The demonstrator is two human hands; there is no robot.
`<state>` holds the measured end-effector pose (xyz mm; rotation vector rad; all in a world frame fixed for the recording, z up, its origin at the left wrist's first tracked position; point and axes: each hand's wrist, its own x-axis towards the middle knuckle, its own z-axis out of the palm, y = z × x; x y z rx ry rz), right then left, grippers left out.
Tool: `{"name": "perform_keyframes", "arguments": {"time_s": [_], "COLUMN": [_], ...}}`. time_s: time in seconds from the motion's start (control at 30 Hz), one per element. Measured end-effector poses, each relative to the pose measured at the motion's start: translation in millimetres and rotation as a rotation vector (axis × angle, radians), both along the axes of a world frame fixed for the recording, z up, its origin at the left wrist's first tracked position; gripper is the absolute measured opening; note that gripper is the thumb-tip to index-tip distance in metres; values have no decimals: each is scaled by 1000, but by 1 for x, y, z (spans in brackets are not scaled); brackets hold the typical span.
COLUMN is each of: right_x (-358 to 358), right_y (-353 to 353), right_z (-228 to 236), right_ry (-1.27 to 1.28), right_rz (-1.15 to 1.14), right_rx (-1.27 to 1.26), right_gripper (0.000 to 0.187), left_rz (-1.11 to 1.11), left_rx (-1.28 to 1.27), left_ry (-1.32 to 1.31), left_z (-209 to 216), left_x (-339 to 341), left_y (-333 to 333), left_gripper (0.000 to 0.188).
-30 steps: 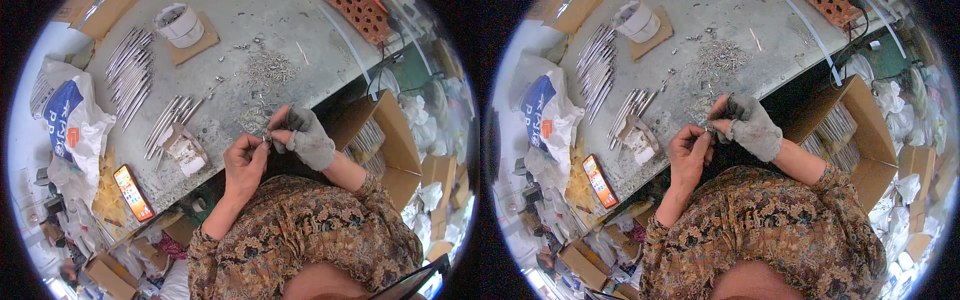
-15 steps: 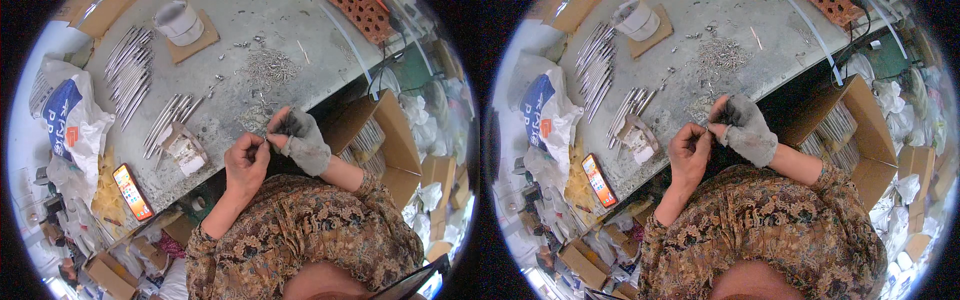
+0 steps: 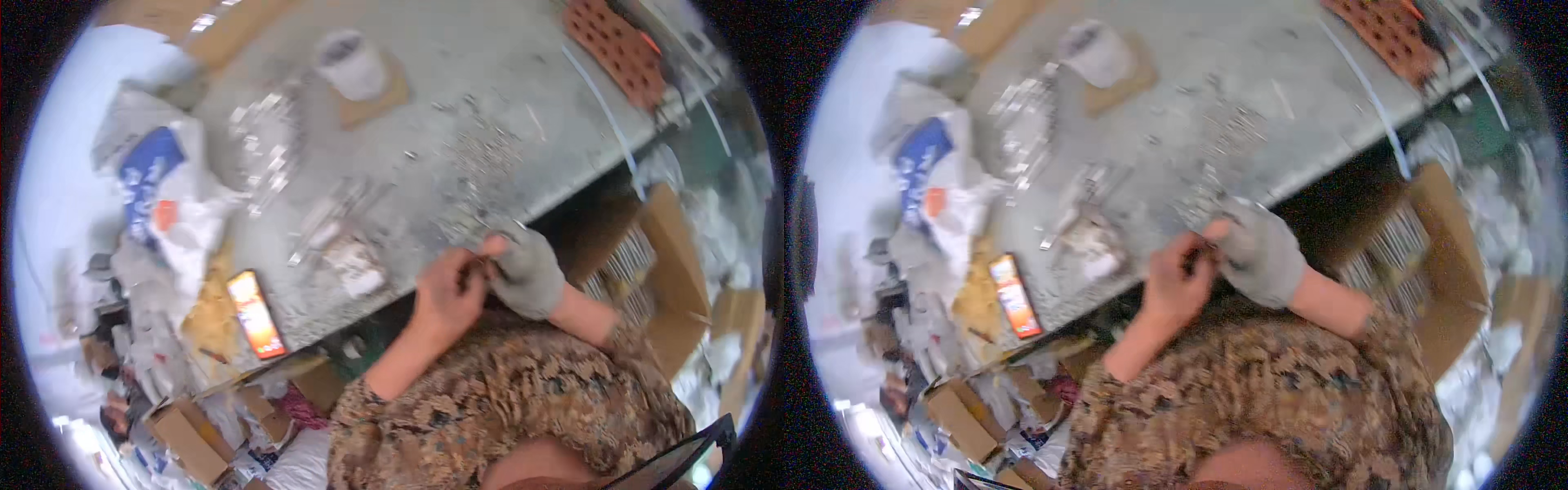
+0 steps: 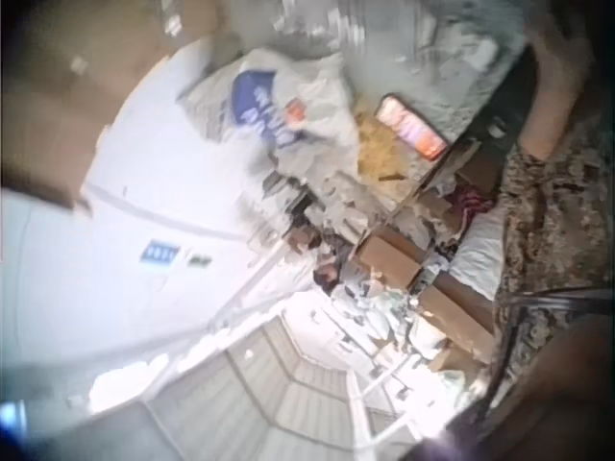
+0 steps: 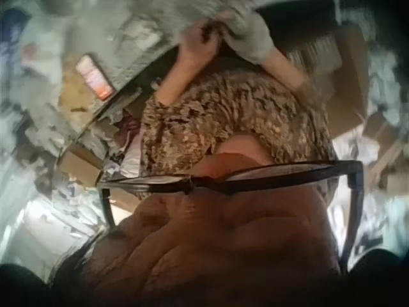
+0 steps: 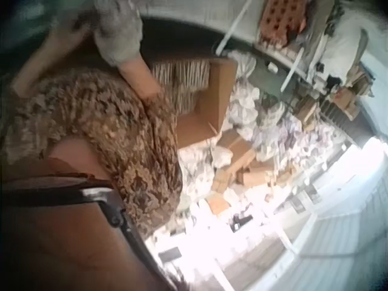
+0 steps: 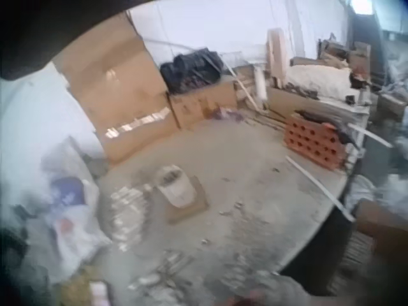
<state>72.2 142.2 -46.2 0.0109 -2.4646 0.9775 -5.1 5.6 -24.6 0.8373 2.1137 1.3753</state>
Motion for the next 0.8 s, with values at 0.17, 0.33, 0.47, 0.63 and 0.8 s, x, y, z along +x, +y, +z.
{"name": "perform_keyframes", "arguments": {"time_s": [0.17, 0.33, 0.47, 0.63, 0.8], "right_x": [2, 0, -1, 1, 1], "right_y": [2, -9, -14, -11, -13], "right_z": [13, 16, 15, 8, -2], "right_ry": [-246, -127, -83, -101, 115], "right_rz": [38, 76, 11, 12, -14], "right_rx": [-1200, -1115, -1008, -941, 24], "right_gripper": [13, 12, 10, 6, 31], "left_rz": [-3, 107, 146, 96, 109], "left_rx": [14, 234, 150, 68, 54], "left_ry": [-159, -287, -172, -107, -111], "left_z": [-8, -17, -7, -7, 2], "left_x": [-1, 5, 10, 7, 7], "left_y": [-4, -9, -7, -8, -7], "left_gripper": [11, 11, 12, 10, 12]}}
